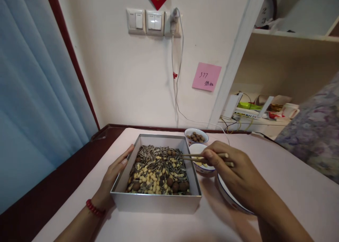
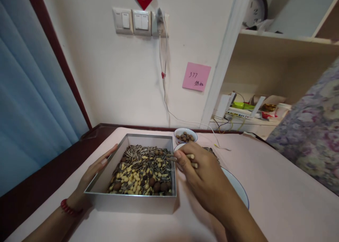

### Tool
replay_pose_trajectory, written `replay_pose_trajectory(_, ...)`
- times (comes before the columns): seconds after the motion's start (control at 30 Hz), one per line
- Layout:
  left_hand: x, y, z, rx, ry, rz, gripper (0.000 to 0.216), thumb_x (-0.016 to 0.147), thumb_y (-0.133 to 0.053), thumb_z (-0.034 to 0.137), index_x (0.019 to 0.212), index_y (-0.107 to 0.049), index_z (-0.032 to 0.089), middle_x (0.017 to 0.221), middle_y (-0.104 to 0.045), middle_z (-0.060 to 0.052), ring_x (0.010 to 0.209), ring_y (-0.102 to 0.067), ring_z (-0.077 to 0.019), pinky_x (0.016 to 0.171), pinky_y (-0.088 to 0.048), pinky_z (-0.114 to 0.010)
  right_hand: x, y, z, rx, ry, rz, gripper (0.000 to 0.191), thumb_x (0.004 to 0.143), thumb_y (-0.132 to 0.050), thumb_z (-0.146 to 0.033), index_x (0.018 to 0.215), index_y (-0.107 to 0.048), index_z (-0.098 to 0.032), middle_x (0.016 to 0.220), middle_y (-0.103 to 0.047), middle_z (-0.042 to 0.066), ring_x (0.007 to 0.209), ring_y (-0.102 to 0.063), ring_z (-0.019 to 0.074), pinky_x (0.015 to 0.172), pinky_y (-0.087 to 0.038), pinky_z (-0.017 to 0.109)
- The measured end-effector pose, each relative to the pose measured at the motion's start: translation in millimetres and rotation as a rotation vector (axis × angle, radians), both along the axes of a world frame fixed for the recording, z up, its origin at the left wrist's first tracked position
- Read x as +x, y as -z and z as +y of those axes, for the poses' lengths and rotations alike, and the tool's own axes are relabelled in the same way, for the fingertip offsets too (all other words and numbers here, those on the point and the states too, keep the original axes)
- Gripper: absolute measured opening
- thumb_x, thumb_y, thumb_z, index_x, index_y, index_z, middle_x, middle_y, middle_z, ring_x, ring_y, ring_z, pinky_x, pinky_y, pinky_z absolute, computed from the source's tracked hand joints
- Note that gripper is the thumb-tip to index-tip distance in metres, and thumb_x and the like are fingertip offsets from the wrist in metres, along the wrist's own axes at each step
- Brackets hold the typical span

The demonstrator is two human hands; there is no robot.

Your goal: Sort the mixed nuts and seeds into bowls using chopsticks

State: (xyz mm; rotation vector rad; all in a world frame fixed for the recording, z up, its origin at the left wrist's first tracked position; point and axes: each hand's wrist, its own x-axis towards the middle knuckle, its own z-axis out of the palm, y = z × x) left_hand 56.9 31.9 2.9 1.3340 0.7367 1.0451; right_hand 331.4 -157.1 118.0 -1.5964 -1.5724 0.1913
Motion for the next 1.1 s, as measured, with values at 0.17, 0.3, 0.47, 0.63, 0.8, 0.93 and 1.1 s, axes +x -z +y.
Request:
replay_pose_trajectory(0.17, -0.2, -1.3, 1.9, 0.058, -0.023, 0.047, 0.051, 0.085, -0.063, 0.05, 0.133, -0.062, 0.03, 0.156, -0.04, 0.002, 0.145, -0.033, -0.0311, 0.117, -0.032, -0.04, -4.8, 9.8, 13.5, -0.065, 0.024, -0.049, 0.038, 0.102, -0.04, -0.045, 0.074, -0.054, -0.022, 0.072, -0.055, 0.0, 0.067, -0.051, 0.0165, 0.062, -0.038, 0.029)
replay_pose_trajectory(0.3, 0.1, -2.9, 0.7, 0.067, -0.024, 0.049, 0.049, 0.087, -0.062, 0.049, 0.133, -0.062, 0.032, 0.154, -0.042, 0.004, 0.145, -0.033, -0.0285, 0.117, -0.031, -0.038, -5.1, 16.1, 21.4, -0.092, 0.043, -0.067, 0.04, 0.102, -0.039, -0.045, 0.071, -0.049, -0.022, 0.071, -0.054, 0.0, 0.068, -0.05, 0.0171, 0.063, -0.038, 0.03)
replay_pose_trajectory(0.47, -1.1, -1.7, 0.6, 0.067, -0.02, 0.043, 0.05, 0.087, -0.062, 0.049, 0.134, -0.061, 0.031, 0.155, -0.042, 0.003, 0.145, -0.033, -0.0305, 0.118, -0.029, -0.04, -4.3, 21.1, 25.4, -0.097, 0.054, -0.064, 0.04, 0.102, -0.039, -0.044, 0.07, -0.048, -0.022, 0.071, -0.054, 0.0, 0.068, -0.05, 0.017, 0.063, -0.037, 0.03)
replay_pose_trajectory(0.63, -1.3, -1.1, 1.5, 0.066, -0.013, 0.04, 0.054, 0.086, -0.063, 0.049, 0.135, -0.06, 0.027, 0.156, -0.04, -0.001, 0.144, -0.033, -0.0321, 0.119, -0.029, -0.042, -2.2, 22.3, 24.5, -0.092, 0.064, -0.038, 0.039, 0.102, -0.041, -0.045, 0.073, -0.052, -0.021, 0.072, -0.055, 0.0, 0.068, -0.051, 0.0166, 0.064, -0.037, 0.03)
replay_pose_trajectory(0.8, -0.1, -0.5, 0.8, 0.046, 0.004, 0.015, 0.052, 0.089, -0.061, 0.047, 0.138, -0.058, 0.028, 0.157, -0.039, 0.0, 0.145, -0.033, -0.0309, 0.118, -0.029, -0.042, -1.7, 21.5, 22.6, -0.066, 0.06, -0.02, 0.04, 0.101, -0.042, -0.047, 0.073, -0.054, -0.021, 0.07, -0.055, 0.0, 0.066, -0.051, 0.0166, 0.062, -0.038, 0.029)
replay_pose_trajectory(0.93, 0.3, -0.6, -0.6, 0.025, 0.011, -0.005, 0.051, 0.089, -0.061, 0.045, 0.137, -0.058, 0.028, 0.155, -0.041, 0.0, 0.143, -0.036, -0.032, 0.115, -0.036, -0.041, -1.3, 18.4, 20.2, -0.037, 0.034, 0.01, 0.04, 0.101, -0.042, -0.047, 0.074, -0.056, -0.021, 0.071, -0.057, 0.001, 0.065, -0.052, 0.0161, 0.06, -0.039, 0.028)
replay_pose_trajectory(1.1, 0.7, -0.8, -1.3, 0.024, -0.002, -0.005, 0.054, 0.087, -0.062, 0.047, 0.137, -0.059, 0.028, 0.155, -0.042, 0.0, 0.142, -0.036, -0.0336, 0.115, -0.037, -0.042, 0.4, 4.4, 3.4, 0.079, 0.028, 0.024, 0.036, 0.101, -0.045, -0.044, 0.076, -0.06, -0.022, 0.073, -0.061, 0.001, 0.066, -0.057, 0.0157, 0.059, -0.043, 0.028)
